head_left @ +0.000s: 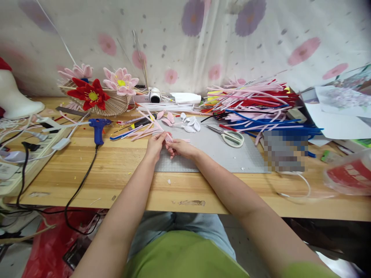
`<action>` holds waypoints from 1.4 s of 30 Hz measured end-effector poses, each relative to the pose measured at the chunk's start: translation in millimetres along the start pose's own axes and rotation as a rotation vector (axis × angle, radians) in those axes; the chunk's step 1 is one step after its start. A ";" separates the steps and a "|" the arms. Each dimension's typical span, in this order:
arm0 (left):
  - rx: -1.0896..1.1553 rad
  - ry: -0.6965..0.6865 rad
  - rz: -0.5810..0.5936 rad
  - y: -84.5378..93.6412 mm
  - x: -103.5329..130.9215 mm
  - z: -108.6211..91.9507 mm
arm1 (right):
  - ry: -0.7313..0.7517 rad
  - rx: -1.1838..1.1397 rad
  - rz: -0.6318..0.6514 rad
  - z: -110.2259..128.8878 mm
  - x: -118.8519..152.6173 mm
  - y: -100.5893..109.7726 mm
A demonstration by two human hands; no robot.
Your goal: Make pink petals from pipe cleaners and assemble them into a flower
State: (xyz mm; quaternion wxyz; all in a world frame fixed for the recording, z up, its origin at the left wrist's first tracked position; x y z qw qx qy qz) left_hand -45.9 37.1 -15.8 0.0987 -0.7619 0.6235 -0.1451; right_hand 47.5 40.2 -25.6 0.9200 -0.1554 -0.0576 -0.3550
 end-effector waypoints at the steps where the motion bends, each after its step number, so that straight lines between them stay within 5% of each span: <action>1: 0.029 0.005 -0.016 -0.1 1.0 -1.1 | -0.003 0.005 0.012 0.8 0.1 -0.7; 8: 0.287 0.092 -0.152 6.2 1.8 -10.1 | 0.031 0.213 0.050 7.0 -0.7 -7.8; 13: 0.242 -0.058 -0.261 23.1 -2.5 -24.1 | 0.021 0.316 0.085 3.5 0.1 -6.7; 16: 0.067 -0.076 -0.170 19.7 -1.8 -23.0 | 0.066 0.255 -0.001 8.8 -0.1 4.3; 19: -0.109 0.007 0.068 3.0 2.2 -12.2 | 0.212 0.101 -0.180 22.1 3.3 21.3; 22: -0.215 0.052 0.189 -8.8 7.3 -3.4 | 0.285 -0.058 -0.200 29.8 7.0 30.2; 31: -0.220 -0.002 0.218 -19.5 8.0 2.0 | 0.352 -0.067 -0.419 33.0 -3.9 35.4; 42: -0.335 0.050 0.207 -21.3 12.2 4.3 | 0.359 -0.311 -0.514 44.5 4.2 58.8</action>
Point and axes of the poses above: each hand's wrist, its own x-axis away from the middle knuckle, its own y-axis out of the back of the hand, z = x × y, the point moved 5 cm from there along -x, towards the middle knuckle, and after that the axes turned 2 degrees about z, right-handed, at the moved point
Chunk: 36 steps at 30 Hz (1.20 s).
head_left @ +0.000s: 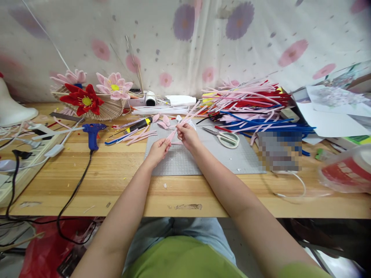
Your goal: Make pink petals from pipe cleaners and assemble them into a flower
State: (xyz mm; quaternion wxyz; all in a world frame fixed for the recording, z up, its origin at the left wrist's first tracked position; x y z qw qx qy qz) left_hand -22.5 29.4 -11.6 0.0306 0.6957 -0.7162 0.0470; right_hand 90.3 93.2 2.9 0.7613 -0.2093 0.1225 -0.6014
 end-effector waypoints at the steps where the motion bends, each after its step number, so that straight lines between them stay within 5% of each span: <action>1: -0.005 0.000 0.006 1.3 0.4 -1.0 | -0.002 -0.006 -0.001 -0.2 -0.5 0.6; 6: 0.017 0.122 0.145 9.6 5.4 -0.7 | -0.002 -0.005 0.004 2.2 -1.1 5.2; 11: 0.102 0.103 0.286 13.1 7.3 -7.0 | -0.095 0.077 0.248 5.7 11.1 -4.1; 17: 0.280 0.118 0.146 13.4 1.7 -4.6 | -0.105 0.188 0.378 -4.5 19.1 -21.4; 26: 0.162 0.171 0.044 13.2 0.8 4.3 | -0.028 0.296 0.346 -4.9 13.8 -19.2; 29: 0.122 0.153 -0.071 17.3 -0.3 4.3 | 0.010 0.383 0.295 1.4 9.0 -12.0; 33: 0.167 0.063 -0.274 28.7 -1.6 0.1 | 0.140 0.737 0.172 9.3 -1.0 10.9; 36: 0.205 0.027 -0.349 34.5 -2.6 -1.1 | 0.151 1.170 0.244 3.1 -4.2 20.7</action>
Point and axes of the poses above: each hand's wrist, its own x-axis away from the middle knuckle, its own y-axis out of the back of the hand, z = x × y, the point moved 5 cm from there along -x, towards the middle knuckle, and after that the axes turned 2 degrees about z, right-handed, at the moved point
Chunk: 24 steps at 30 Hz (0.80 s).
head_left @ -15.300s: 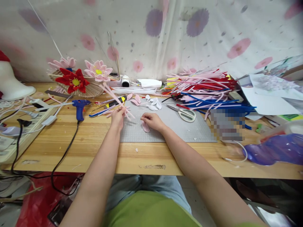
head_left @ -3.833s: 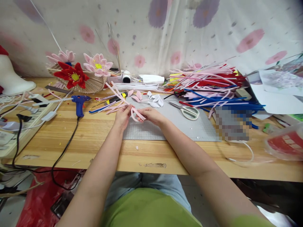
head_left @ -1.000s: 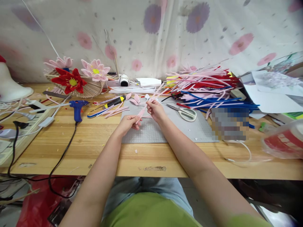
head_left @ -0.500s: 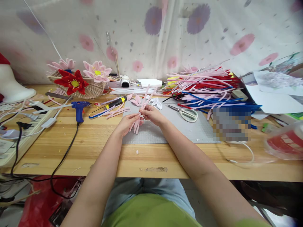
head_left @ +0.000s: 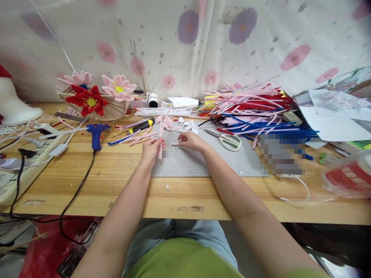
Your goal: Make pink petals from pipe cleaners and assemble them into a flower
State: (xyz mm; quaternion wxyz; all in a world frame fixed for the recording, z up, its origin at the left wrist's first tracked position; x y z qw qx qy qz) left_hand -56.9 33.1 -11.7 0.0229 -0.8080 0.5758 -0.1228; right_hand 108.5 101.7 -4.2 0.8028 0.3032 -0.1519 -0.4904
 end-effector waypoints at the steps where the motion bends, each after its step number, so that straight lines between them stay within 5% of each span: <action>1: 0.009 -0.009 -0.015 0.7 -0.5 -0.3 | -0.002 0.090 0.043 -2.3 0.6 -1.9; 4: 0.022 -0.027 -0.025 -1.1 0.0 0.3 | 0.000 0.114 0.091 -0.7 3.5 -4.8; 11: 0.004 -0.065 0.125 -15.5 5.9 5.1 | 0.113 -0.267 0.004 17.9 5.9 -24.1; 19: 0.025 -0.086 0.076 -9.4 0.0 10.6 | 0.179 -0.331 -0.035 28.5 10.8 -42.4; 24: -0.008 -0.070 0.130 -11.9 -1.4 12.7 | 0.061 -0.419 0.027 25.5 10.0 -44.3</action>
Point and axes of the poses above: each hand's wrist, its own x-axis away from the middle knuckle, its own y-axis out of the back of the hand, z = x × y, the point moved 5 cm from there along -x, towards the middle knuckle, and after that the axes turned 2 degrees about z, right-handed, at the moved point
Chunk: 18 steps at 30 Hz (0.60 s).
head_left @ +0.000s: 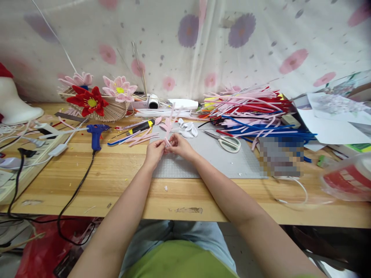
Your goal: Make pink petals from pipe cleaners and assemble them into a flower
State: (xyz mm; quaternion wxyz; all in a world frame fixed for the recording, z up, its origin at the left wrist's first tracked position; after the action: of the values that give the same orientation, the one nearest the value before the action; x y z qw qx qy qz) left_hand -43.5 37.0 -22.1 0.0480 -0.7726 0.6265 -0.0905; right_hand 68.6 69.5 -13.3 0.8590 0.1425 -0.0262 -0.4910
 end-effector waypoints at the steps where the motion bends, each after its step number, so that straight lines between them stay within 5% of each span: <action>1: -0.007 0.004 0.020 -1.4 0.3 0.0 | -0.039 -0.016 -0.003 -1.3 -0.1 -0.2; 11: -0.007 0.062 0.138 -10.7 5.1 -1.3 | -0.321 -0.273 -0.062 -5.5 7.6 1.2; 15: -0.057 0.052 0.154 -10.6 4.9 -1.0 | -0.298 -0.219 -0.064 -5.3 9.3 1.7; 18: -0.068 0.038 0.137 -8.1 2.8 -2.1 | -0.229 -0.285 0.047 -0.1 10.1 0.2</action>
State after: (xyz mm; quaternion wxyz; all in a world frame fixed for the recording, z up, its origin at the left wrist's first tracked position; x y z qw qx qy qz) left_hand -35.6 36.1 -18.3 0.0158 -0.7274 0.6813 -0.0802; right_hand 74.1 61.0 -14.3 0.8732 -0.0384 -0.0573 -0.4825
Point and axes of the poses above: each hand's wrist, its own x-axis away from the middle knuckle, its own y-axis out of the back of the hand, z = x × y, the point moved 5 cm from there along -x, towards the middle knuckle, and after that the axes turned 2 degrees about z, right-handed, at the moved point
